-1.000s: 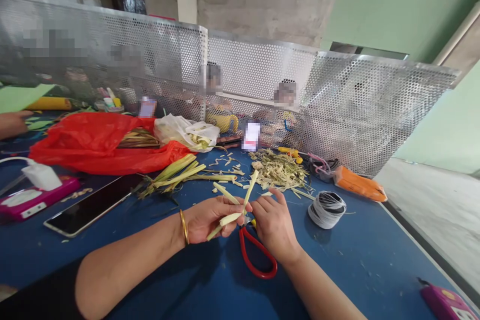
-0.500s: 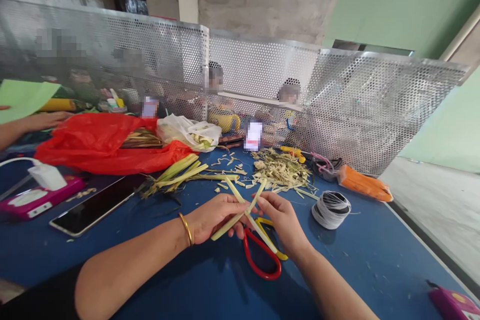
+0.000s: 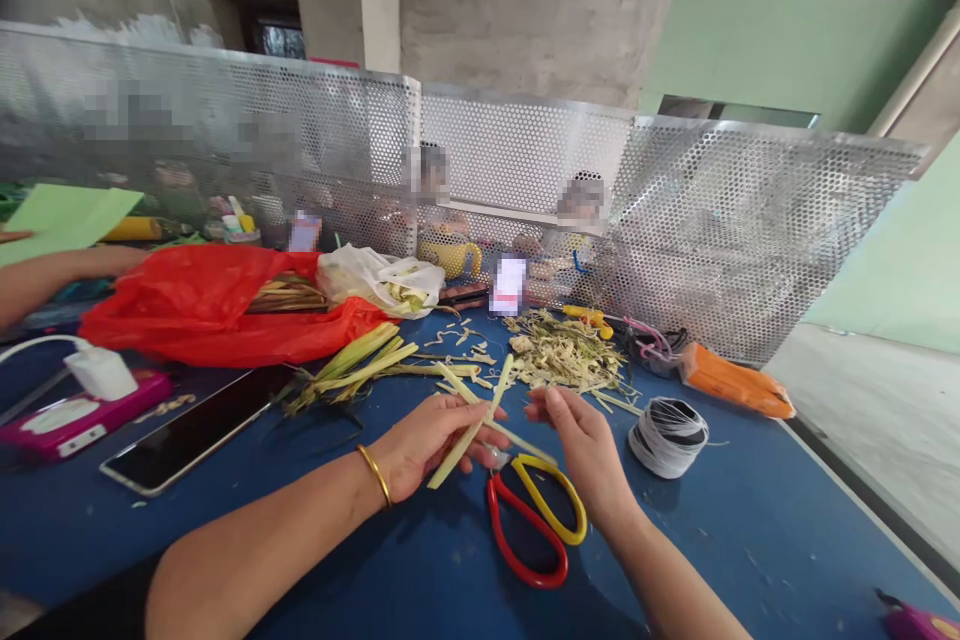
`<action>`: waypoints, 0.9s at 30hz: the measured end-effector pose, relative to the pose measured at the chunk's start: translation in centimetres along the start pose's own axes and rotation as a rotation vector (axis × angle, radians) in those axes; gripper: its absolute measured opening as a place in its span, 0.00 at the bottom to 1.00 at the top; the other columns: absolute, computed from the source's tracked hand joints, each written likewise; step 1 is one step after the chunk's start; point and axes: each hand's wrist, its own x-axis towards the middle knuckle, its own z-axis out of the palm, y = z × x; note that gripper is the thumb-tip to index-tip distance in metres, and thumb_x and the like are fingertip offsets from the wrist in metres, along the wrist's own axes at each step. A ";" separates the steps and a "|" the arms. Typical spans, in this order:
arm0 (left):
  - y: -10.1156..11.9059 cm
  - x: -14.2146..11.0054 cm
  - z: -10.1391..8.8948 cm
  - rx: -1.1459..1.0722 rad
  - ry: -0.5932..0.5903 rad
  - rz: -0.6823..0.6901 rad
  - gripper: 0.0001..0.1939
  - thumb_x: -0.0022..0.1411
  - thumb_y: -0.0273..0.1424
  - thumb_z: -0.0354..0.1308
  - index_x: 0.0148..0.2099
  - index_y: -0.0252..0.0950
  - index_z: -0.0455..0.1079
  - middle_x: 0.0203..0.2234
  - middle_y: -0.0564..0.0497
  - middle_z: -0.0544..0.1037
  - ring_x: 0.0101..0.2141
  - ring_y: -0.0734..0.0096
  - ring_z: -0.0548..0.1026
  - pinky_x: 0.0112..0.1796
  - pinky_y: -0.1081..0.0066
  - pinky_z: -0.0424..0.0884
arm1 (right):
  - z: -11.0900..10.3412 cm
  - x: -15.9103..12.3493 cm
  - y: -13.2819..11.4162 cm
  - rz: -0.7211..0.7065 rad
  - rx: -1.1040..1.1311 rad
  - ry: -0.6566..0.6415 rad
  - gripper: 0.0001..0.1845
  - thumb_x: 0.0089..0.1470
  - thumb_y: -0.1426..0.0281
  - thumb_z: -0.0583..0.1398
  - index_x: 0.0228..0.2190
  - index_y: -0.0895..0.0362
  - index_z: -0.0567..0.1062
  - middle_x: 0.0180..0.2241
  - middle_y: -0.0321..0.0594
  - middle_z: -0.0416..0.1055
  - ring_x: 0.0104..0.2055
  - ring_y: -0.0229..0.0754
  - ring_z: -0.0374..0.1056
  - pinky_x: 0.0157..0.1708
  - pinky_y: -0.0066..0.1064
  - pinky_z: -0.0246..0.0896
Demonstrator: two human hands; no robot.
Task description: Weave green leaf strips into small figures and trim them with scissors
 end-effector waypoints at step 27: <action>-0.6 0.4 0.1 -0.362 -0.103 0.122 0.18 0.50 0.24 0.61 0.46 0.33 0.71 0.35 0.45 0.79 0.38 0.66 0.76 0.43 0.66 0.68 | 0.9 -2.1 -0.9 -0.936 -0.740 0.001 0.14 0.57 0.79 0.49 0.43 0.58 0.67 0.37 0.45 0.74 0.37 0.44 0.68 0.40 0.38 0.62</action>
